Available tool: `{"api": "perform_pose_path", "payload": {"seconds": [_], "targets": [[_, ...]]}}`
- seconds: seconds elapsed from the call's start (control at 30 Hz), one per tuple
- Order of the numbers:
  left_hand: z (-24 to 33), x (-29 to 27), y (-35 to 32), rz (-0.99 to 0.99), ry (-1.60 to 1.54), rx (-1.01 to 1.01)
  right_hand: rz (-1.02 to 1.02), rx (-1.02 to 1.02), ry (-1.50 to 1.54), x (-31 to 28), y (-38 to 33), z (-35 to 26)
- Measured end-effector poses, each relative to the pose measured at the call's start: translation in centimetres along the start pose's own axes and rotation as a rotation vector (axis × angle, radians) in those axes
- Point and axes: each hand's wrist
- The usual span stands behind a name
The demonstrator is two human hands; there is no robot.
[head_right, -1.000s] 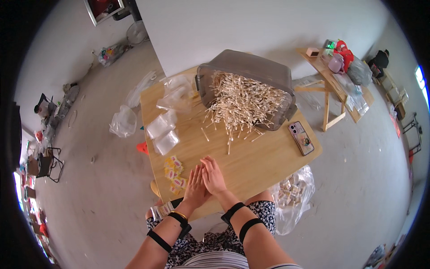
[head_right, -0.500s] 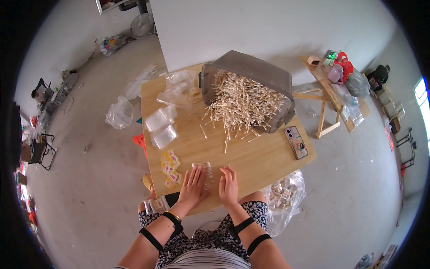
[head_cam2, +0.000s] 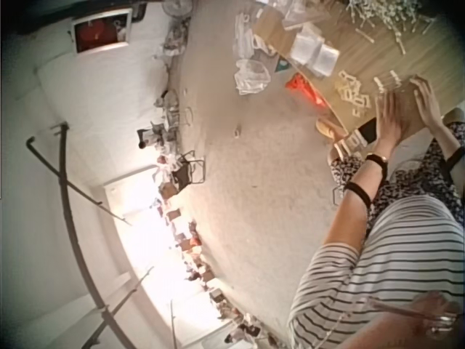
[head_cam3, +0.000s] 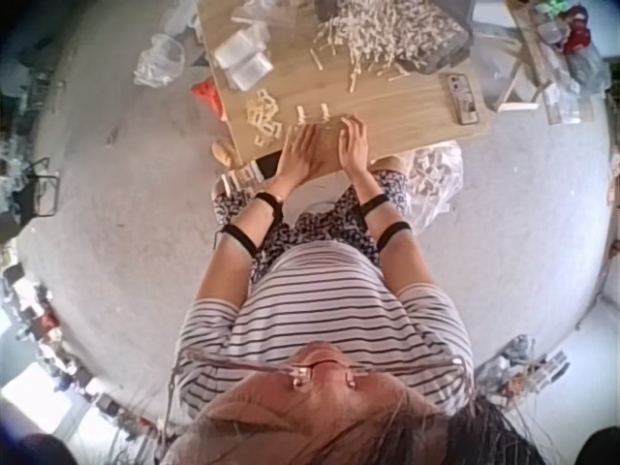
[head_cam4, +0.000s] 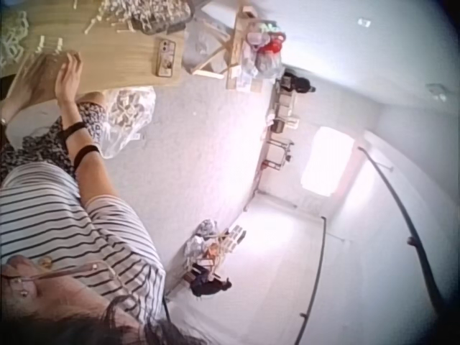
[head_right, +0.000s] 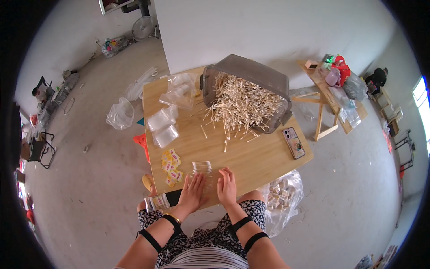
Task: Sorting and arranging cotton swabs on a table in an industrial or warehouse setting.
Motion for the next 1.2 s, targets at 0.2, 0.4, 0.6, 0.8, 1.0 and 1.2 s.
{"api": "perform_pose_path", "payload": {"seconds": [0.2,0.4,0.6,0.8,1.0,1.2], "targets": [[-0.4,0.2,2.0,0.050,-0.164,-0.096,0.000,-0.005,0.021,0.1,0.2,-0.3],[-4.2,-1.1,1.0,0.124,-0.422,-0.124,-0.009,0.046,0.082,0.4,0.7,-0.4],[-4.7,-0.6,3.3,0.104,-0.394,-0.165,-0.018,0.073,0.065,0.9,0.3,-0.5],[-3.9,-1.0,5.0,0.168,-0.408,-0.280,0.013,0.084,0.108,0.7,0.6,-0.5],[-1.7,0.8,2.7,0.309,-0.566,-0.418,-0.022,0.049,0.201,2.2,1.2,-1.1],[-0.7,2.5,2.8,0.408,-0.733,-0.388,-0.081,0.094,0.293,4.3,1.4,-1.5]]}}
Point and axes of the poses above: each hand's wrist, its own y-axis towards the middle knuckle, its own x-axis out of the palm, z = x × y, and after that the axes turned 12 degrees about z, right-handed
